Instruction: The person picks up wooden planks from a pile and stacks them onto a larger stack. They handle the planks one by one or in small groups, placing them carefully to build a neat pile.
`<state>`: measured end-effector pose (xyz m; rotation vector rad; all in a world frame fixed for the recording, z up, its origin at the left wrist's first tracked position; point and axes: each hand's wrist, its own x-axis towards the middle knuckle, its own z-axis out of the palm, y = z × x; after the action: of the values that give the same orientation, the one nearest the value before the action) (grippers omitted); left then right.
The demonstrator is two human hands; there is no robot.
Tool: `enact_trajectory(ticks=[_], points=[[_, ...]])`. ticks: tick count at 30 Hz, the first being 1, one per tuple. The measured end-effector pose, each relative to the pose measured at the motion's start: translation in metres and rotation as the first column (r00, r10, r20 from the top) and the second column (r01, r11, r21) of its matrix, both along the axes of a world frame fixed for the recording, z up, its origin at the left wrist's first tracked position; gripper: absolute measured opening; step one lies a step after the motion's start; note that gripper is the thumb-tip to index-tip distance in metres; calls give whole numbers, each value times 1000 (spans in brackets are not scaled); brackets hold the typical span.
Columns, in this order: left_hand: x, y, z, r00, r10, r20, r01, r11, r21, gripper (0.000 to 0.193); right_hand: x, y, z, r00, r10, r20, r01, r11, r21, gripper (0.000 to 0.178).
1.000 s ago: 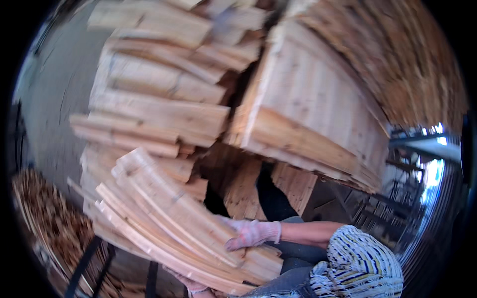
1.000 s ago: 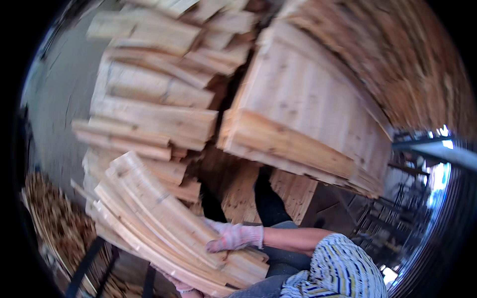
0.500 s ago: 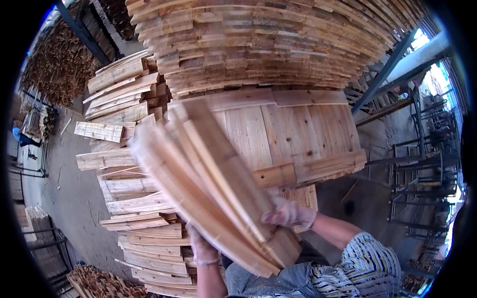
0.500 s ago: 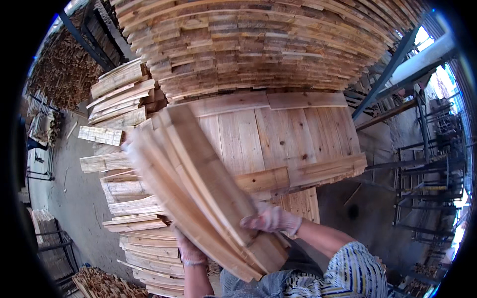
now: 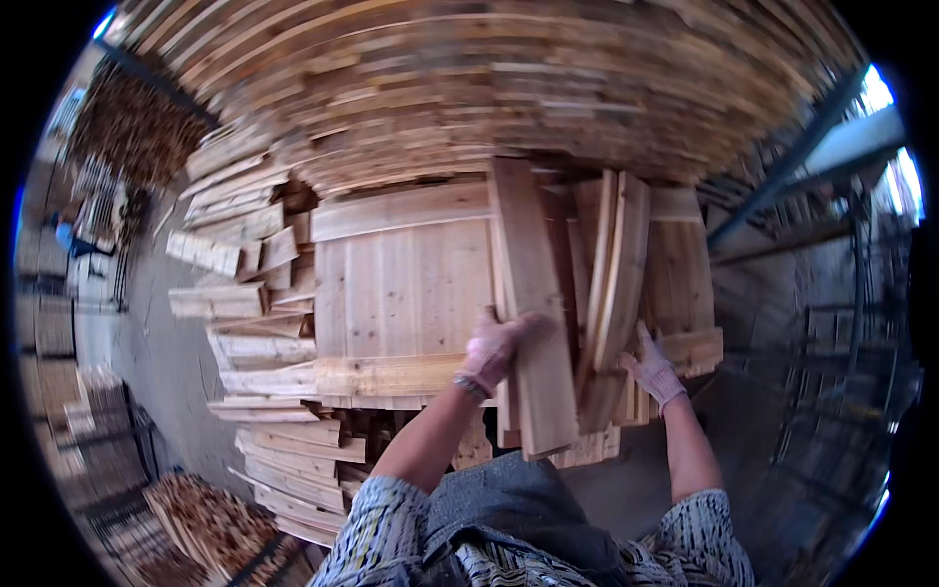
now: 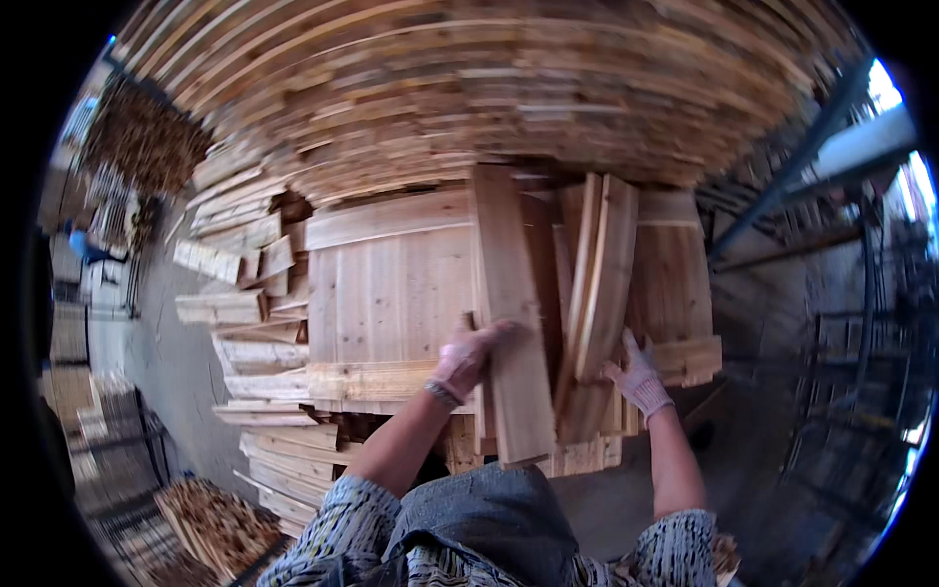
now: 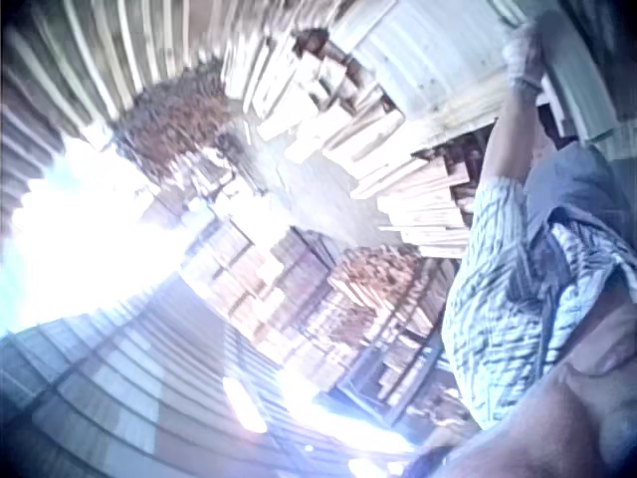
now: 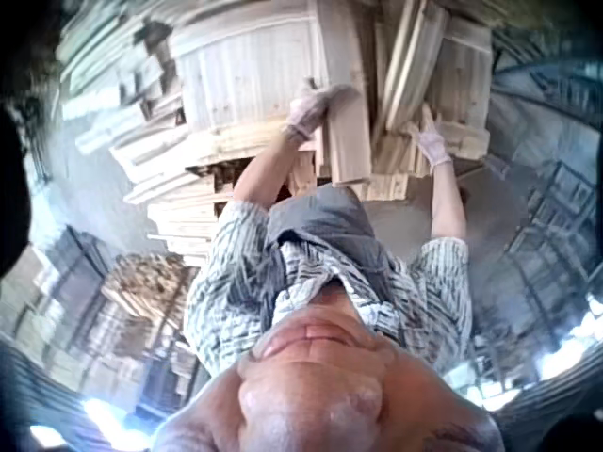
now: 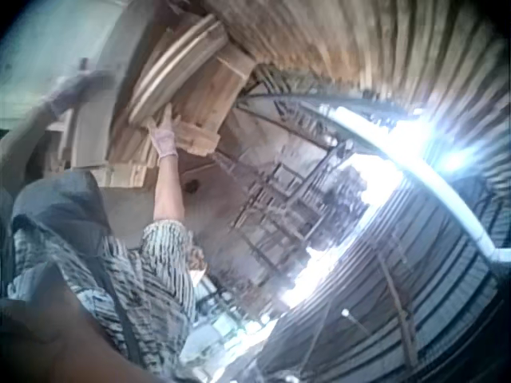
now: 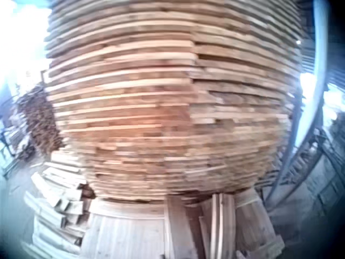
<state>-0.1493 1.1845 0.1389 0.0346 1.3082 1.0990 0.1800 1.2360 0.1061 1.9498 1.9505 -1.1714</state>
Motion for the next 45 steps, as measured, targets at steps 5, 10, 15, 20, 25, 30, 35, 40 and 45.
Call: enact_trajectory(ticks=[5, 10, 15, 20, 25, 30, 35, 40, 45], points=[[-77, -39, 7, 991, 131, -2, -130, 986, 103, 56, -29, 19, 6, 998, -23, 61, 26, 999, -39, 109], [-163, -47, -37, 933, -160, -321, 123, 983, -135, 90, -56, 17, 14, 1000, 24, 19, -28, 965, 260, 113], [-95, 12, -29, 326, -536, -779, -98, 800, -591, 118, -124, 19, 20, 967, -129, 219, -32, 792, 609, 107], [-108, 26, 4, 342, -596, -726, -67, 755, -652, 103, -109, 22, 12, 983, -149, 110, 65, 833, 549, 99], [-157, -29, -10, 432, -415, -801, 85, 903, -421, 99, -120, 2, 23, 935, -16, 354, -146, 892, 427, 88], [-214, -38, -23, 281, -531, -799, -57, 822, -567, 110, -148, -4, 29, 933, 45, 358, -254, 785, 565, 91], [-209, -38, -30, 267, -592, -761, -98, 769, -632, 118, -271, -49, 7, 925, 285, -251, -105, 828, 551, 110], [-241, -60, -13, 295, -571, -766, -29, 796, -604, 128, -376, -40, -6, 997, 68, 36, -73, 981, 179, 116], [-286, -122, -82, 232, -555, -799, 5, 822, -569, 110, -397, -46, -20, 998, 21, 51, -29, 985, 168, 114]])
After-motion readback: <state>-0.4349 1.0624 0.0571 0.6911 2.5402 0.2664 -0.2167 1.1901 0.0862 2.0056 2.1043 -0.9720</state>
